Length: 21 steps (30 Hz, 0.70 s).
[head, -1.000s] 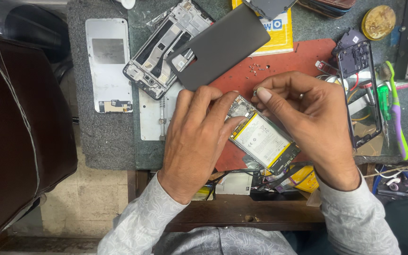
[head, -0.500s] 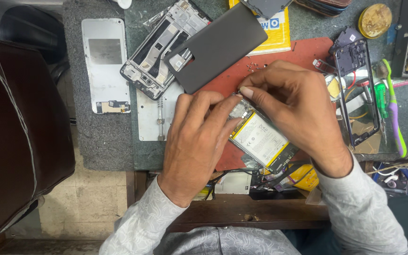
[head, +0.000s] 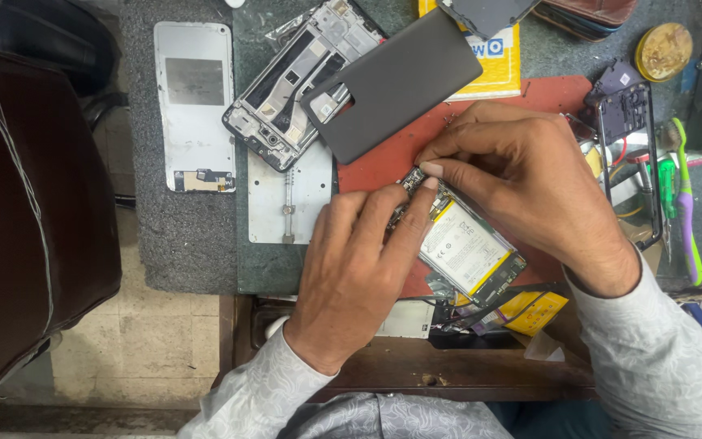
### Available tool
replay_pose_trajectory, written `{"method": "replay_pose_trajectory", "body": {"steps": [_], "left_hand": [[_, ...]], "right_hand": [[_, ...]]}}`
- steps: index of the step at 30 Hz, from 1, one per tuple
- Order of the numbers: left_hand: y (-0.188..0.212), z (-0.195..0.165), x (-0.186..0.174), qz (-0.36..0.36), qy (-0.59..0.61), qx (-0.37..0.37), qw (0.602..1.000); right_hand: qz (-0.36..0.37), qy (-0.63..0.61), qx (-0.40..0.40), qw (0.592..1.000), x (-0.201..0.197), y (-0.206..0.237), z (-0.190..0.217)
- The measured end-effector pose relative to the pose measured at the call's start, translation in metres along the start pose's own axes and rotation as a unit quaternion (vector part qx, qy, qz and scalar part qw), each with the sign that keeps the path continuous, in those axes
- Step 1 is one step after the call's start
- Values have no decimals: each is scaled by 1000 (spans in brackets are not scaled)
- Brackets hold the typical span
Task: The person disassembles a smartphone, removes the battery, cleans internal components with a brush, applies adhesive, and reassembles the device. They handle the battery, back cover, and internal parts, using a screwdriver, tweezers, and a brush.
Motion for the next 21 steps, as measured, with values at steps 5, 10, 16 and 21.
{"method": "replay_pose_trajectory", "body": {"steps": [5,10,16,21], "left_hand": [[3,4,2,-5,3,-1,1000],[4,7,4,-1,11,-4,1000],[5,12,4,1,32,-8,999],[5,14,4,1,32,-7,999]], "right_hand": [[1,30,-23,999,0,-3,3],[9,35,-53,998,2,-6,6],[-2,31,21,999,3,-5,3],[-28,73,-41,996,2,7,20]]}}
Point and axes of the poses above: each hand's wrist, its own y-axis away from the middle knuckle, its own x-axis out of the palm, z = x × y, the point moved 6 cm from there along -y, towards the middle knuckle, and after that the axes turned 2 degrees about -x, right-handed, at the moved point
